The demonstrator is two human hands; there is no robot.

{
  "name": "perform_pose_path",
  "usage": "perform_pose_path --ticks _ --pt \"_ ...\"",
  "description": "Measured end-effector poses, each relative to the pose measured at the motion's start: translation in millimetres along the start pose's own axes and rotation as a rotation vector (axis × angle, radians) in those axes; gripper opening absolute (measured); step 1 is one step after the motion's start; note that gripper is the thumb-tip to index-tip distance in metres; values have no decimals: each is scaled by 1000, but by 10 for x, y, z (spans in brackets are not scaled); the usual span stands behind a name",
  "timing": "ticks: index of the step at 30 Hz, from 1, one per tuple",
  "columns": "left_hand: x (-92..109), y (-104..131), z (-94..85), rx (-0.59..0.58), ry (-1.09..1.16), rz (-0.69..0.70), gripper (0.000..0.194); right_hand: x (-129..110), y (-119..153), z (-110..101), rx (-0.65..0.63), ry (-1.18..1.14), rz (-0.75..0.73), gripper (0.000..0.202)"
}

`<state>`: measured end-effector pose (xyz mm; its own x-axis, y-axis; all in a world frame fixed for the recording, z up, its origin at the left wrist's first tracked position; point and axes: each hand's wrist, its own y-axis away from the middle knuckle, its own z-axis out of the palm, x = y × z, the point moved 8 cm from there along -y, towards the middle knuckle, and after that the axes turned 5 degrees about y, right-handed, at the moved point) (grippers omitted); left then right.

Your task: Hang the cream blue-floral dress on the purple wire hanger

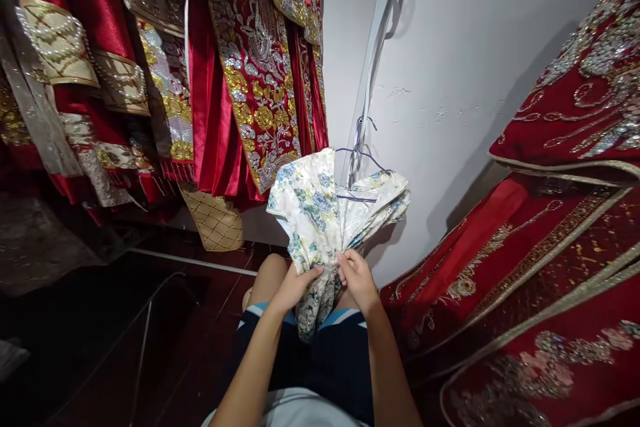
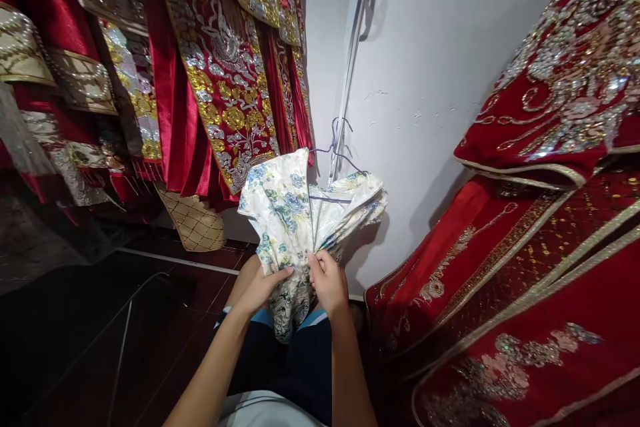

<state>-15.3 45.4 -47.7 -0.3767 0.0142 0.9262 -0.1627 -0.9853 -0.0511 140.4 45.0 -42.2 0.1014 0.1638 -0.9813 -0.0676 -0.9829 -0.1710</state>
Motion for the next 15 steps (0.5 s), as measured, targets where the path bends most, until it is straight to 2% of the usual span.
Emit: perform_pose_path --ticks 3,6,8,10,11,12,13,15 --pt "-113 -67 -180 117 55 5 47 -4 39 -49 -18 -60 14 52" --pt "-205 -99 -544 396 67 76 27 2 100 -144 59 -101 26 47" --pt "-121 -15 -755 616 1 238 24 11 122 -197 121 -119 34 43" --pt "83 154 -798 773 -145 479 30 19 127 -222 161 -148 50 41" --pt "192 233 -727 787 -243 597 33 20 126 -218 165 -163 62 40" --pt "282 284 -598 746 -350 690 33 16 126 -206 161 -173 72 39" --pt "336 297 -424 651 -457 748 29 7 129 -186 151 -178 78 38" --pt "304 242 -19 364 -618 747 21 -24 146 -135 121 -178 79 32"
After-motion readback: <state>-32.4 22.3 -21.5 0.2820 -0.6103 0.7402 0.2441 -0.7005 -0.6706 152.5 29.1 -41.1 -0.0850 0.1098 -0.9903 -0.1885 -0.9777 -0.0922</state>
